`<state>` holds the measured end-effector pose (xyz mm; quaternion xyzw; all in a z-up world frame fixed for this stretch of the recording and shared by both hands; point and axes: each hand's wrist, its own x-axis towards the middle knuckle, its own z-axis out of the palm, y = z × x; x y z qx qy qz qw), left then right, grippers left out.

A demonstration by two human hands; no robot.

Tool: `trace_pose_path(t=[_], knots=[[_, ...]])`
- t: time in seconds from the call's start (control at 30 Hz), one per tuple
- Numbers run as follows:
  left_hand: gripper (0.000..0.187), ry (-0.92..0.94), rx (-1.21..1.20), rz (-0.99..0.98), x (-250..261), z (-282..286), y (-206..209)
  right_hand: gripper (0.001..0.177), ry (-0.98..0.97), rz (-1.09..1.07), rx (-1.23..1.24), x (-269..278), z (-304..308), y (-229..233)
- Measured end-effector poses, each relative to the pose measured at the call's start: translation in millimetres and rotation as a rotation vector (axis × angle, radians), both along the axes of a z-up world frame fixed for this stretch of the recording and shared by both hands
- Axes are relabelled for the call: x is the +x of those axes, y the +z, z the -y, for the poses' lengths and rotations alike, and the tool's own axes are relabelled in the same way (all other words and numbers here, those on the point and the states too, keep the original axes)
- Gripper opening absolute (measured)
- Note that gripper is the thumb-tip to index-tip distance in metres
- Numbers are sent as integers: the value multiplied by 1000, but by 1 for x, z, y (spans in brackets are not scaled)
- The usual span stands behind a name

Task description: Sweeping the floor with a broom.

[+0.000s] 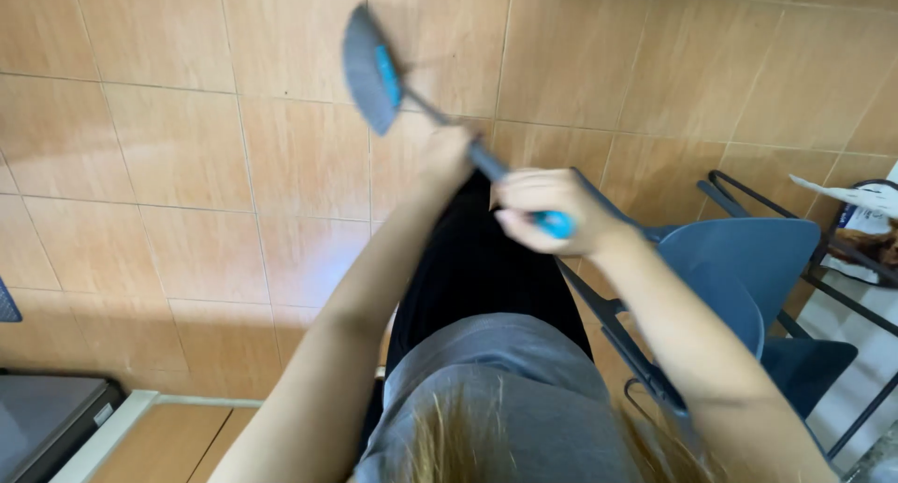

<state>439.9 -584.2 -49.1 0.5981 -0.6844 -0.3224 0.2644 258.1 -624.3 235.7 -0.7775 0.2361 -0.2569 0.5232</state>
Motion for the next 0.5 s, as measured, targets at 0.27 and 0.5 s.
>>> trace_pose_path(t=[0.27,0.5], knots=[[11,-237,111,-202,-197,61,54,32,-324,-266,28,-88,-8,66],[8,-559,71,-343,-242,76,121,18,-644,-251,-164,-100,-49,104]])
